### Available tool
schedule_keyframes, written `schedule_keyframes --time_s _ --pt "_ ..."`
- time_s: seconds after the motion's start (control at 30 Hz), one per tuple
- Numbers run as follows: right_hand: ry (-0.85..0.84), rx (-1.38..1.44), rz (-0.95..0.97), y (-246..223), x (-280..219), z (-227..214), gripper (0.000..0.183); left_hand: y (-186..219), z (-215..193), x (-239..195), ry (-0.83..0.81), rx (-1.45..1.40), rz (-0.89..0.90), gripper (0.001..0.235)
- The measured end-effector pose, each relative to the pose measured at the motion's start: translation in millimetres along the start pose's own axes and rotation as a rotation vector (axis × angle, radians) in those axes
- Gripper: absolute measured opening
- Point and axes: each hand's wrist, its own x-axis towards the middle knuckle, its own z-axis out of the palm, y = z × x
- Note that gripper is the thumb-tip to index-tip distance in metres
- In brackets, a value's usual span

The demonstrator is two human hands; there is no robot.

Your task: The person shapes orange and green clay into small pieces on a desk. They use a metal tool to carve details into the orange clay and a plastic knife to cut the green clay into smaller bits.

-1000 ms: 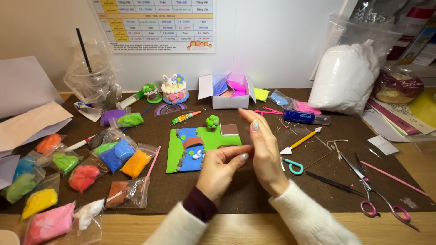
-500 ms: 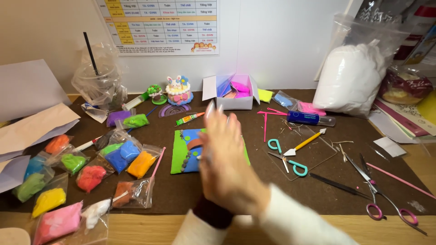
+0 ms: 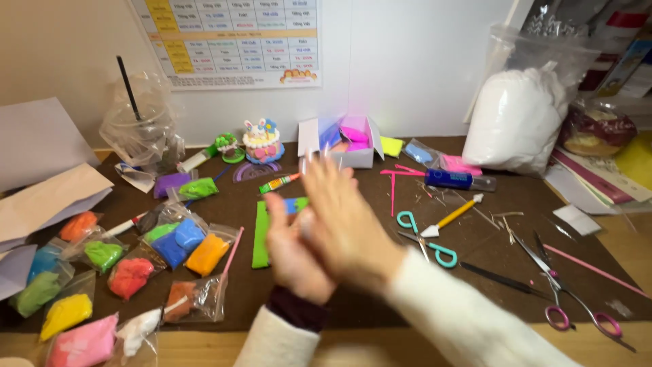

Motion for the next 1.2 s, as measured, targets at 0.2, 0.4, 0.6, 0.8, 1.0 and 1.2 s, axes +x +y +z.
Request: schedule_keyframes --time_s 0.2,0.4,0.6,0.8,1.0,1.2 --pt "0.139 -0.579 0.813 -45 2 62 0.085 1 -10 7 -0.181 -0.018 0.008 0.094" --pt "0.060 0.157 0.208 -53 -4 12 0.063 15 -21 -3 -0.338 -0.021 0.032 0.097" --pt "0.060 0.206 0.479 -76 6 8 0.084 -20 70 -21 0.439 0.034 0.062 0.098" --pt "0.067 0.264 0.792 -86 30 2 0.114 5 64 -15 0.462 -0.027 0.082 0.097" --pt "0.173 1.502 0.456 -4 13 -31 0.077 3 42 -18 0.332 -0.142 0.061 0.110" --pt "-0.075 0.561 0.208 -29 -51 -44 0.053 5 -17 -11 -0.401 -0.033 0.054 0.105"
